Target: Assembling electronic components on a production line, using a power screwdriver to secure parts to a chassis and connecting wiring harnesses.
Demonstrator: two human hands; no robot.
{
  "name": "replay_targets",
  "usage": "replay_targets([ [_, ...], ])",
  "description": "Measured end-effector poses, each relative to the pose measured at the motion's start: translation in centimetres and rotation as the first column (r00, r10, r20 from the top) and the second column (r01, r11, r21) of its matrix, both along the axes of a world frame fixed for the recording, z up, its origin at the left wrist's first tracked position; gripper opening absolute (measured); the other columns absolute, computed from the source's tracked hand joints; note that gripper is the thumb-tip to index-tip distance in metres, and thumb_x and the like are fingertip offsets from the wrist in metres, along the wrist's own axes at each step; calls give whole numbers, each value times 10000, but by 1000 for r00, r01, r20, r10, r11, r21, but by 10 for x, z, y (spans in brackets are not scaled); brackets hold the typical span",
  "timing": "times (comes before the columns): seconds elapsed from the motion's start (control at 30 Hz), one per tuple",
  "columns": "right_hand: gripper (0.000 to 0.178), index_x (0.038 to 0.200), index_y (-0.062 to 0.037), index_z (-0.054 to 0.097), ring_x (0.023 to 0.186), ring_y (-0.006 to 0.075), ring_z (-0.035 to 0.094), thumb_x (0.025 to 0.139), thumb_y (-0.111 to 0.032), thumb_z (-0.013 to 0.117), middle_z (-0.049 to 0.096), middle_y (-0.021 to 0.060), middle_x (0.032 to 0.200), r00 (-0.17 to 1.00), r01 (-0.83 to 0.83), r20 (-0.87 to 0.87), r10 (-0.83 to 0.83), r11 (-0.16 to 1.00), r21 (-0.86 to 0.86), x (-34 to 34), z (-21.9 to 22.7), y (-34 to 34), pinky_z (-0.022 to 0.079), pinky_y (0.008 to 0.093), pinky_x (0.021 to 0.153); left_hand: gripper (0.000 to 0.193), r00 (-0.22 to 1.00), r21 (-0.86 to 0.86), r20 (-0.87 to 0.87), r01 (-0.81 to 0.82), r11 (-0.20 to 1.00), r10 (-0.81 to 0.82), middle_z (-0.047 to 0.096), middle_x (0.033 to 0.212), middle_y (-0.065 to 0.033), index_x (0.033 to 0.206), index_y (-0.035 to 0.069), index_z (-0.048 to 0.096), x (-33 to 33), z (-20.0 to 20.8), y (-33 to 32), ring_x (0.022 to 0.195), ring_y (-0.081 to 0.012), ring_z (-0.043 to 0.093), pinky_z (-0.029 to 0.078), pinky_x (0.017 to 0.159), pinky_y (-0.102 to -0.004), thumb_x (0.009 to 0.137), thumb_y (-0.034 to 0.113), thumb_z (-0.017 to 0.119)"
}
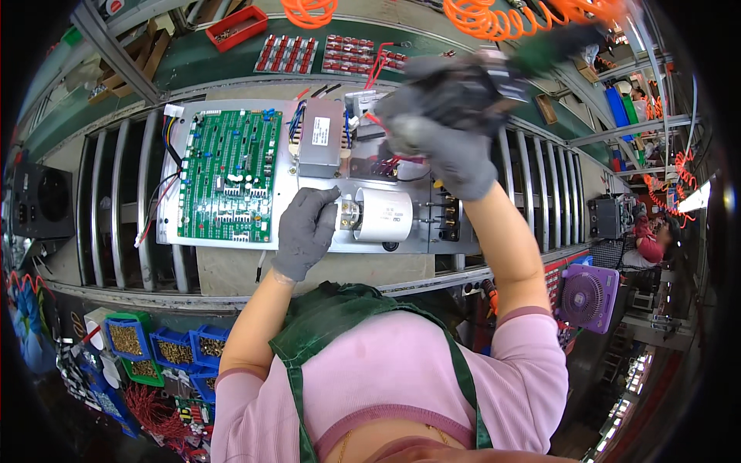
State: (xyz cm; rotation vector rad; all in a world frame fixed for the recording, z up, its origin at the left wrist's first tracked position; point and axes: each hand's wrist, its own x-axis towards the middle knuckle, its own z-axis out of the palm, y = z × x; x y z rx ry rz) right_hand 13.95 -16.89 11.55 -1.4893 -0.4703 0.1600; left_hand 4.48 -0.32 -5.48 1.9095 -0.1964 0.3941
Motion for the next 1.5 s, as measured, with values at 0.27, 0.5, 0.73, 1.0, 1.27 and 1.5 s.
replay_targets([
  [0.27, 336, 1119, 21, 488, 577, 123, 514, 794, 67, 561, 538, 65, 712, 972, 224, 35, -234, 959, 173, -9, 1, -56, 452, 281, 512, 203, 999, 27, -33, 9, 1000, -8, 556, 783, -95, 1021, 37, 634, -1, 2, -5, 592, -188, 535, 441, 545, -302, 830, 45, 565],
  [0.5, 479, 1210, -2, 412, 582, 158, 563, 765, 63, 575, 579, 106, 789, 971, 219, -149, -188, 948, 233, -13, -26, -57, 514, 320, 547, 205, 1000, 37, -14, 1, 999, -1, 563, 794, -99, 1018, 32, 636, -2, 0, -5, 596, -191, 542, 445, 552, -301, 825, 48, 570],
  [0.73, 476, 1223, -13, 398, 570, 142, 533, 778, 72, 545, 571, 91, 766, 965, 258, -93, -244, 946, 196, -9, -27, -55, 475, 308, 520, 199, 1000, 19, 26, -1, 1000, 0, 561, 794, -99, 1011, 29, 639, 1, -2, -6, 594, -184, 537, 442, 549, -298, 827, 55, 568],
  [1.0, 448, 1168, -3, 458, 676, 167, 564, 735, 49, 562, 596, 89, 789, 985, 174, -30, -173, 983, 64, -6, -33, -53, 456, 386, 775, 205, 1000, 54, -12, 7, 998, -7, 560, 795, -102, 1019, 28, 635, -2, 0, -3, 582, -183, 533, 437, 536, -301, 828, 55, 565],
  [1.27, 439, 1132, -21, 490, 798, 142, 612, 717, 25, 623, 612, 61, 841, 997, 77, 22, -78, 996, 39, -1, -45, -63, 514, 335, 780, 201, 1000, 42, -24, 15, 999, -14, 567, 799, -107, 1012, 29, 634, 0, -1, -4, 587, -192, 546, 447, 537, -305, 825, 47, 563],
  [1.5, 336, 897, -110, 465, 656, 183, 549, 694, -171, 724, 538, 28, 677, 858, -448, 183, 479, 874, -188, 10, -46, -75, 459, 432, 832, 212, 1000, 44, -15, 22, 999, -21, 566, 799, -111, 1020, 33, 628, 3, -3, -5, 592, -202, 550, 449, 537, -307, 816, 39, 570],
])
